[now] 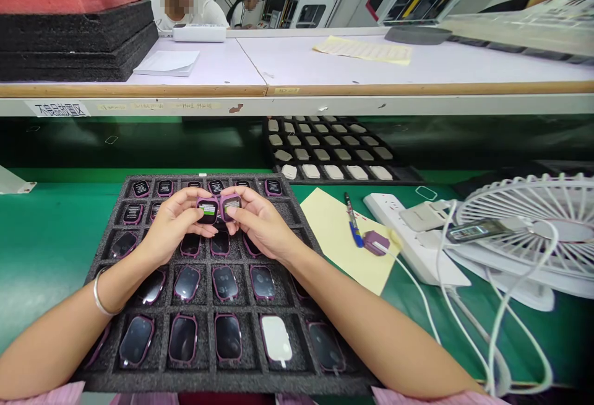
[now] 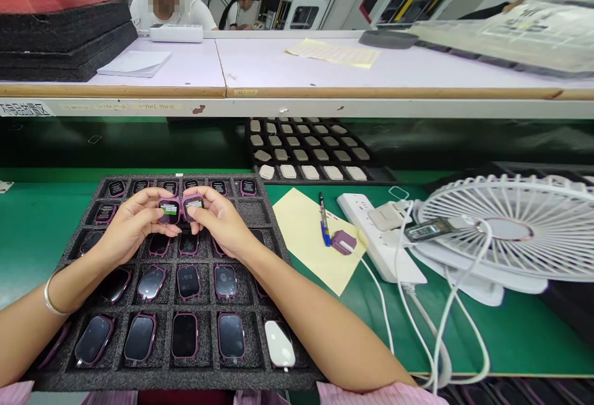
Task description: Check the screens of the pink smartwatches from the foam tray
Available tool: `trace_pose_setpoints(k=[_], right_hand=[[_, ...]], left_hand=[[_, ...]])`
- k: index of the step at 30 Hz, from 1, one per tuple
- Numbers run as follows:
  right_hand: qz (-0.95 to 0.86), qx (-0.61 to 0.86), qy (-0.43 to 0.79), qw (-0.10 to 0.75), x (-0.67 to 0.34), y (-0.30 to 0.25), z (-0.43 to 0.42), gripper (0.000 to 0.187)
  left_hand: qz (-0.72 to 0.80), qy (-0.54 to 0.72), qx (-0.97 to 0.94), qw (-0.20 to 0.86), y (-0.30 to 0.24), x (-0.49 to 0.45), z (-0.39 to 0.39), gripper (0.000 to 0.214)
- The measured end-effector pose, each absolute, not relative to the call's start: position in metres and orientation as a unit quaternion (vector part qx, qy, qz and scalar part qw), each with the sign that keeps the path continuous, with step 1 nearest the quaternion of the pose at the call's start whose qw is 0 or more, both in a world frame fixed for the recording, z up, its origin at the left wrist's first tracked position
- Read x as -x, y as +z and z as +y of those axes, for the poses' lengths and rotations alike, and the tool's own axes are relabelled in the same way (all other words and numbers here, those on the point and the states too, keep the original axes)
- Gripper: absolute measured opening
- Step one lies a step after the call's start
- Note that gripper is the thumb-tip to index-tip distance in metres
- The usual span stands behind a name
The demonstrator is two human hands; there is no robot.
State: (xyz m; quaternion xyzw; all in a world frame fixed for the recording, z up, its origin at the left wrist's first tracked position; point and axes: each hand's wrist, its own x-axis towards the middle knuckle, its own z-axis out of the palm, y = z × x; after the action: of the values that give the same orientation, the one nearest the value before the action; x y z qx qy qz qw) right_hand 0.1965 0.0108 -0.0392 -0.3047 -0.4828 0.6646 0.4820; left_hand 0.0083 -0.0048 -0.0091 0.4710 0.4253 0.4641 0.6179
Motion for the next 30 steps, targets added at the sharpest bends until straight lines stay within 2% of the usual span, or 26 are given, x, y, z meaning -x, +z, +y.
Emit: trace_pose_setpoints(k=[15, 30], right_hand=[[-0.482, 0.289, 0.674, 0.479, -0.1975, -0.0396, 0.0106, 0.032], [-0.475, 0.287, 0.665, 0.500, -0.1985, -0.0429, 0.0136, 0.036]], left_hand=[[0.424, 0.467, -0.476, 0.613, -0.0087, -0.0090, -0.0058, 0.032], [0.411, 0.474, -0.489, 0.606, -0.0051, -0.0098, -0.0052, 0.042]])
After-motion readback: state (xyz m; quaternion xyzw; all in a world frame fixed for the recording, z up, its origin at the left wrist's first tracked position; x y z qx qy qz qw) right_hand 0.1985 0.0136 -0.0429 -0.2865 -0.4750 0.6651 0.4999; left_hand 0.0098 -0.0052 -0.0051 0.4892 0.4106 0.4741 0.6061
